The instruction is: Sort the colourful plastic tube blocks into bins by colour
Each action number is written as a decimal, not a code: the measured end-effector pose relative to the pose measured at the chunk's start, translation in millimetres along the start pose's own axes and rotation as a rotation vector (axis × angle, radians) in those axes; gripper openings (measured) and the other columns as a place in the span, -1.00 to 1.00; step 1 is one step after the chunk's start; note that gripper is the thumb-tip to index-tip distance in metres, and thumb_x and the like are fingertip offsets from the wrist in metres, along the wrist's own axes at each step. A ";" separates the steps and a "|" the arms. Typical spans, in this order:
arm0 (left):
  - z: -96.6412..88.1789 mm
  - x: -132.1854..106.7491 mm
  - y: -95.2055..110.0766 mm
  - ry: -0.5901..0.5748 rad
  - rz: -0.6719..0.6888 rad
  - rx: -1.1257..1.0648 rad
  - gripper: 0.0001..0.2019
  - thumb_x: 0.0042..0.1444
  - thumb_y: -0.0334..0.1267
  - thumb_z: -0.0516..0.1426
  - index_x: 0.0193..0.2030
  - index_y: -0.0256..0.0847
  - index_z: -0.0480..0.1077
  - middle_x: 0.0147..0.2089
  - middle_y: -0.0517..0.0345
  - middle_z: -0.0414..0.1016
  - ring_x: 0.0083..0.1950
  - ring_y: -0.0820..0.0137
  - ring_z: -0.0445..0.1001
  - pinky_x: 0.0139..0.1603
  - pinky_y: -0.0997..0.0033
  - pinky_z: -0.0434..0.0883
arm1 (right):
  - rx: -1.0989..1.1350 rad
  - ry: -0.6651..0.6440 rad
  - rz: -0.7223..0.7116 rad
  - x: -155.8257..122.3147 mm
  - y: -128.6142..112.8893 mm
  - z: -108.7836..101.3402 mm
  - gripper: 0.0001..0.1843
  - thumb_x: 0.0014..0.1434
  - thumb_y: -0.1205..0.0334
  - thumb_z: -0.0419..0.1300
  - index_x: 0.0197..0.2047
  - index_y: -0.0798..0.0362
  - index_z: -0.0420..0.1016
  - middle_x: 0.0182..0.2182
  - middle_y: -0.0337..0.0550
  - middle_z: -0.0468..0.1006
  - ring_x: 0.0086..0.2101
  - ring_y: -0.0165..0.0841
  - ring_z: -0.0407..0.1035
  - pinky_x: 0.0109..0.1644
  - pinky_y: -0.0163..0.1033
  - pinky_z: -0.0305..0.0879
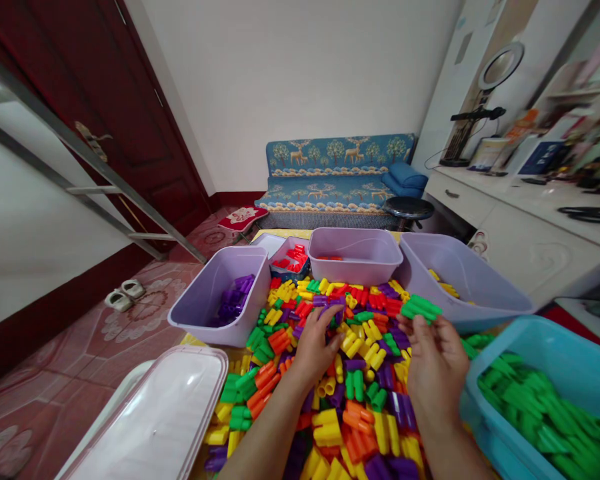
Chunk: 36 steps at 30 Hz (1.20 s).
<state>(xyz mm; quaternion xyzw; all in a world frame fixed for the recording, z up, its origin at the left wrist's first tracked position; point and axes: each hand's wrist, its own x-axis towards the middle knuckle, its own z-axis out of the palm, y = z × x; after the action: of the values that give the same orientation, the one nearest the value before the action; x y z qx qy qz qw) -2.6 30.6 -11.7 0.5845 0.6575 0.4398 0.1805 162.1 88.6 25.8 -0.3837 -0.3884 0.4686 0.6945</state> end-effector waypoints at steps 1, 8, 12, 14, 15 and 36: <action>0.0 0.1 0.2 0.001 0.000 0.003 -0.45 0.07 -0.38 0.17 0.22 0.06 0.25 0.10 0.04 0.33 0.19 0.17 0.26 0.20 0.13 0.26 | 0.093 0.042 -0.030 2.0 -4.8 -0.6 -0.76 0.03 0.17 0.30 -0.22 0.03 0.44 -0.34 -0.28 0.54 -0.34 -0.38 0.49 -0.10 -0.17 0.38; 0.3 -0.5 -0.3 -0.003 -0.017 0.015 -0.46 0.09 -0.36 0.16 0.23 0.04 0.24 0.12 0.02 0.31 0.21 0.15 0.24 0.22 0.10 0.24 | 0.252 0.120 -0.058 3.4 -22.1 -5.7 -0.58 0.28 -0.10 -0.12 -0.02 -0.08 0.39 0.21 -0.10 0.32 0.12 -0.18 0.32 0.20 0.09 0.13; 1.2 -0.5 -1.4 -0.001 -0.025 0.019 -0.46 0.09 -0.35 0.17 0.23 0.05 0.24 0.14 0.01 0.30 0.22 0.15 0.24 0.23 0.08 0.24 | 0.073 -0.005 0.021 1.6 -3.7 -6.4 -0.56 0.23 -0.08 -0.03 0.09 -0.07 0.31 0.16 -0.01 0.38 0.08 -0.15 0.36 0.09 0.07 0.24; 2.0 -0.3 -2.1 0.010 -0.020 0.018 -0.45 0.08 -0.36 0.17 0.23 0.04 0.24 0.15 0.00 0.28 0.22 0.15 0.24 0.23 0.08 0.25 | -0.179 -0.157 0.053 4.4 10.3 -9.0 -0.52 0.15 -0.07 0.09 0.07 0.00 0.34 0.06 0.04 0.46 0.02 -0.14 0.39 0.02 0.00 0.31; 2.3 -0.2 -2.2 0.024 -0.010 0.013 -0.44 0.07 -0.37 0.17 0.23 0.03 0.25 0.17 0.00 0.26 0.23 0.16 0.23 0.24 0.09 0.24 | -0.340 -0.248 0.037 6.4 16.8 -11.0 -0.51 0.12 -0.06 0.13 0.05 0.03 0.36 0.03 0.06 0.48 0.00 -0.14 0.40 0.01 -0.01 0.32; -3.1 -3.5 7.1 0.063 0.068 0.007 -0.24 0.01 0.05 0.24 0.34 0.03 0.08 0.41 0.00 -0.01 0.40 0.08 0.03 0.32 0.02 0.13 | -0.217 -0.737 0.330 -10.1 52.7 19.8 -0.38 -0.03 0.13 0.31 0.13 -0.05 0.36 0.09 -0.06 0.46 0.04 -0.18 0.38 0.09 -0.09 0.33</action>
<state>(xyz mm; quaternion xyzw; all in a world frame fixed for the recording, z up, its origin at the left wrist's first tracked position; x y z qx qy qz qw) 0.4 25.7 -5.4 0.5931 0.6441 0.4616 0.1424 123.1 96.4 -15.3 -0.3181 -0.5914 0.6361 0.3801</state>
